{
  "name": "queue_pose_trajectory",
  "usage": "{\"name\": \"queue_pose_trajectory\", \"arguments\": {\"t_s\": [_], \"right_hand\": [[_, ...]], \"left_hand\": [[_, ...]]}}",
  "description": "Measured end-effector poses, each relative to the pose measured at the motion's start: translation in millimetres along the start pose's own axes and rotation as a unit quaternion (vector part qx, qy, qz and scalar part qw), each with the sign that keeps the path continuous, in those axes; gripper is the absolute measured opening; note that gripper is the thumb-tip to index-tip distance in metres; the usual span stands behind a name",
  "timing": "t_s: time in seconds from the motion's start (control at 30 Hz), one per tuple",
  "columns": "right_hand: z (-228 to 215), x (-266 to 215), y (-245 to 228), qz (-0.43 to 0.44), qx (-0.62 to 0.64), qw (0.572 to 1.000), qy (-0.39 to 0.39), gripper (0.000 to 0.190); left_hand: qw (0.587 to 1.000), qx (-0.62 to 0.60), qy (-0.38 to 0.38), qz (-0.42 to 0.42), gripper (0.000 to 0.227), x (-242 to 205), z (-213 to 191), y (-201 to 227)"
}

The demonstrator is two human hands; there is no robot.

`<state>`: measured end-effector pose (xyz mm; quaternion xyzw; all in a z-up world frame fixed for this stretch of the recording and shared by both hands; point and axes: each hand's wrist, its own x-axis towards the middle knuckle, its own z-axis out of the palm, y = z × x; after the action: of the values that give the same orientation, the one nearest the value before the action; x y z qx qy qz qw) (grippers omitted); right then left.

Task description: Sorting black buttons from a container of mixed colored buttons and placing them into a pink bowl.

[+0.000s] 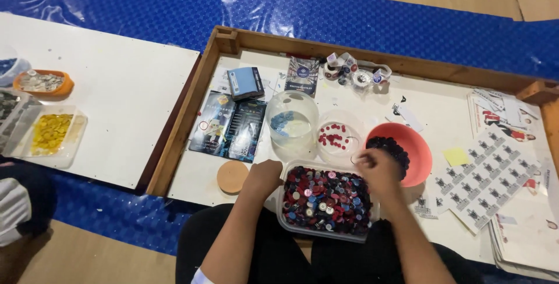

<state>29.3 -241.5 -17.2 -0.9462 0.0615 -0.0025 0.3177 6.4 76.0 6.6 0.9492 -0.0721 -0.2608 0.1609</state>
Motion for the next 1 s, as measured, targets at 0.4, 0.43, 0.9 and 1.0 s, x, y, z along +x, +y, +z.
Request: {"name": "queue_pose_trajectory", "arguments": {"t_s": [0.4,0.43,0.9,1.0], "right_hand": [[26.4,-66.0,-89.6,-0.093,0.031,0.972,-0.215,0.032],[40.3,-72.8,-91.2,-0.093,0.032,0.972,-0.215,0.032],[134.8,-94.4,-62.4,-0.291,0.004,0.914,-0.283,0.013],[128.4,-93.5,-67.9,-0.258,0.011,0.921,-0.293,0.016]], "left_hand": [[0.999,0.018,-0.001,0.035,0.025,5.1,5.8,0.6],[0.999,0.019,-0.001,0.035,0.025,10.5,11.8,-3.2],[0.993,0.114,0.015,0.025,0.021,30.3,38.2,-2.4],[0.984,0.166,0.066,-0.007,0.05,38.3,54.0,1.8]]}}
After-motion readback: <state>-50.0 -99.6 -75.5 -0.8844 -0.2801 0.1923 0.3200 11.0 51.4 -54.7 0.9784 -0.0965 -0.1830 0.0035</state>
